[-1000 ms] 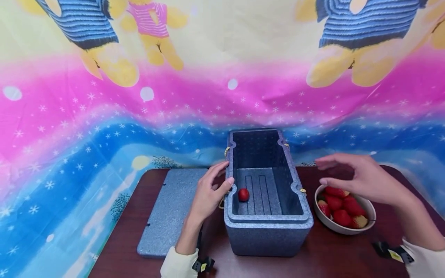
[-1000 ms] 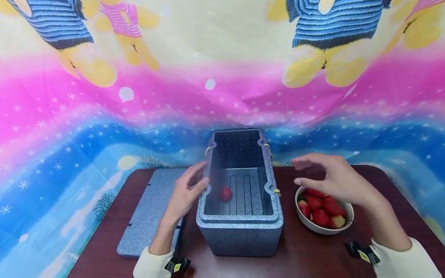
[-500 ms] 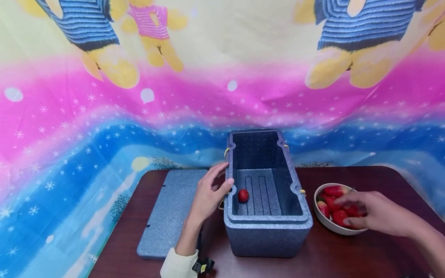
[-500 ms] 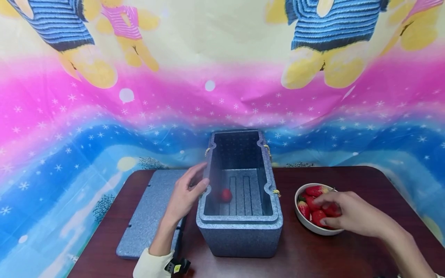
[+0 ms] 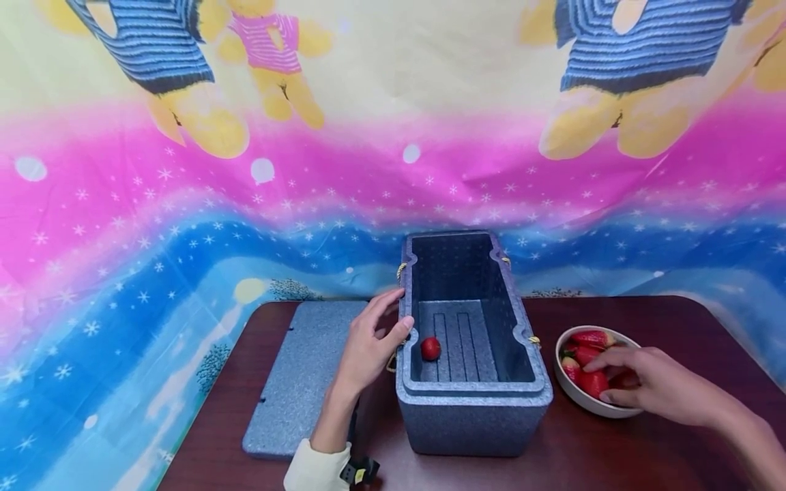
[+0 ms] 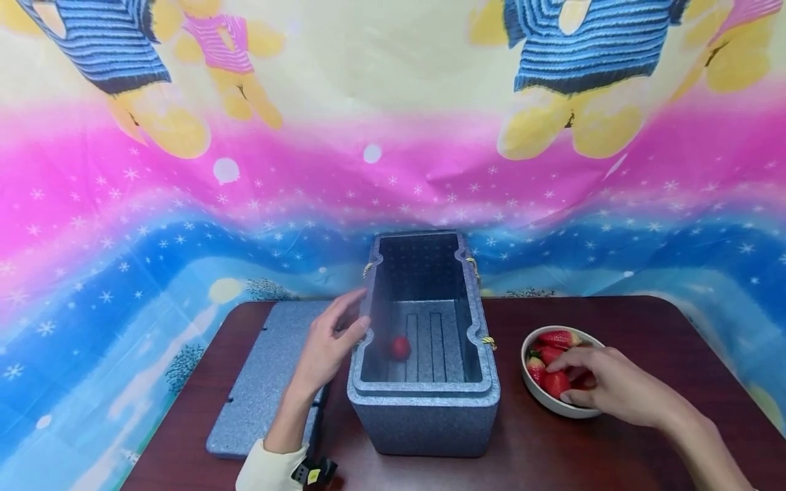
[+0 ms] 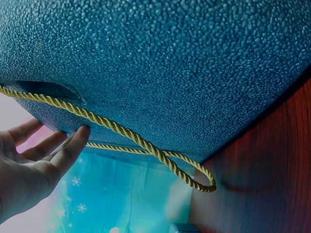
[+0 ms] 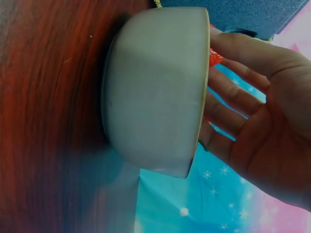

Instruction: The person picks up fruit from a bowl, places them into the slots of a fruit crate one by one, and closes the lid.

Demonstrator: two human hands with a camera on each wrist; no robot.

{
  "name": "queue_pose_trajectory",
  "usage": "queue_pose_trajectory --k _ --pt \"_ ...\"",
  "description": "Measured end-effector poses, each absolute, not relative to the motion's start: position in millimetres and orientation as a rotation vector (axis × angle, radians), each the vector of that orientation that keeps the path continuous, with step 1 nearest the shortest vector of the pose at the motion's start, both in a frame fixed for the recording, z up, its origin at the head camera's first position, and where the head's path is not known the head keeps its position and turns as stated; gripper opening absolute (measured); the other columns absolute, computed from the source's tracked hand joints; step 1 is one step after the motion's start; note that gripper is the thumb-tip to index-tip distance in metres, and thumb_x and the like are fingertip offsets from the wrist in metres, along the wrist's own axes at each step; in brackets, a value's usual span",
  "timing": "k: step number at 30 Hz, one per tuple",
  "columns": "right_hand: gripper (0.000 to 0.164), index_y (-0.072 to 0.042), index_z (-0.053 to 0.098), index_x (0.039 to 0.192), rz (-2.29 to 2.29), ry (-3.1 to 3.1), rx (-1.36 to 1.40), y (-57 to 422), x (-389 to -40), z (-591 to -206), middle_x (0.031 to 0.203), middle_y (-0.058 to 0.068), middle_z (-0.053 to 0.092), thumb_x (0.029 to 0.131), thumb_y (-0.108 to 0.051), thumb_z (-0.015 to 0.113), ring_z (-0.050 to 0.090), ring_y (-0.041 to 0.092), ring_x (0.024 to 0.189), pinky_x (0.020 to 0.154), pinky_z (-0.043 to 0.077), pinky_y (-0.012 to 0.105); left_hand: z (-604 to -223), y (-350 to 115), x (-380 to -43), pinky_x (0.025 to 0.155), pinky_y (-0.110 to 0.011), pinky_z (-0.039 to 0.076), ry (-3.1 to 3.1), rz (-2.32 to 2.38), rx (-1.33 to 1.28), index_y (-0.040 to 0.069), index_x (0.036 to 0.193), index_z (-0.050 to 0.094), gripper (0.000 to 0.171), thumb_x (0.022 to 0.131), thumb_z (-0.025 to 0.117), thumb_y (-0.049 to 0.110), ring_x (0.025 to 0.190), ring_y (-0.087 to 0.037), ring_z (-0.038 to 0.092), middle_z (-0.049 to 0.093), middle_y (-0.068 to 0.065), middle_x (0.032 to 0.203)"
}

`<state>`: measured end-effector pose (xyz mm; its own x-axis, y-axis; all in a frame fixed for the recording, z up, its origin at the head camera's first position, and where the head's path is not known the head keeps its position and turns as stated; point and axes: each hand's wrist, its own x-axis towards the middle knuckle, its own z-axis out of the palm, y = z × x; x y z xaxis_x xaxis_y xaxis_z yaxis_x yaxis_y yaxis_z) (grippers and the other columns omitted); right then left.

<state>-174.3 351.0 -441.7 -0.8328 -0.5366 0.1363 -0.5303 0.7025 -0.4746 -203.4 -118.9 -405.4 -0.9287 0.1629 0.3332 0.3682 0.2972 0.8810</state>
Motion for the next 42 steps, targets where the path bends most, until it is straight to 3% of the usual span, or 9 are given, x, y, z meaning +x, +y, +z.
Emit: queue_pose_trajectory --k 4,9,16,29,37,42 --pt "0.037 -0.017 0.077 0.119 -0.844 2.926 -0.905 347 -173 -437 0.104 -0.014 0.075 0.085 -0.013 0.091 0.062 -0.01 0.086 0.063 0.054 0.02 -406 -119 -203 0.109 -0.058 0.056 -2.38 -1.691 -0.485 0.026 0.154 0.059 0.054 0.103 0.072 0.034 0.141 -0.027 0.063 0.056 -0.001 0.16" --pt "0.038 -0.024 0.076 0.117 -0.835 3.015 -0.813 340 -173 -427 0.106 -0.012 0.077 0.084 -0.017 0.093 0.06 -0.009 0.083 0.059 0.05 0.021 -406 -119 -204 0.108 -0.057 0.057 -2.388 -1.678 -0.48 0.027 0.155 0.059 0.054 0.103 0.072 0.036 0.141 -0.026 0.063 0.056 -0.001 0.16" --pt "0.051 -0.029 0.074 0.119 -0.927 3.118 -0.897 332 -176 -409 0.107 -0.012 0.076 0.078 -0.008 0.095 0.071 -0.006 0.089 0.067 0.058 0.014 -406 -119 -205 0.108 -0.056 0.058 -2.388 -1.676 -0.489 0.026 0.155 0.059 0.054 0.103 0.072 0.035 0.141 -0.026 0.063 0.056 -0.001 0.16" --pt "0.056 -0.035 0.076 0.125 -0.921 3.236 -0.886 314 -189 -374 0.109 -0.017 0.076 0.079 -0.01 0.095 0.071 -0.006 0.089 0.077 0.049 0.006 -406 -120 -205 0.11 -0.058 0.056 -2.385 -1.698 -0.493 0.025 0.154 0.06 0.054 0.102 0.073 0.035 0.141 -0.027 0.062 0.057 -0.002 0.159" --pt "0.057 -0.03 0.073 0.131 -1.0 3.158 -0.965 296 -200 -347 0.114 -0.01 0.076 0.083 -0.007 0.093 0.074 -0.005 0.089 0.071 0.057 0.013 -405 -122 -205 0.111 -0.061 0.054 -2.382 -1.729 -0.488 0.026 0.155 0.059 0.055 0.102 0.072 0.035 0.144 -0.029 0.06 0.056 -0.002 0.161" --pt "0.056 -0.027 0.075 0.129 -1.141 3.113 -0.971 283 -212 -335 0.115 -0.011 0.074 0.082 -0.001 0.091 0.075 -0.003 0.092 0.076 0.058 0.01 -405 -121 -206 0.111 -0.058 0.055 -2.388 -1.718 -0.486 0.026 0.155 0.059 0.055 0.102 0.073 0.035 0.143 -0.028 0.061 0.056 -0.001 0.16"
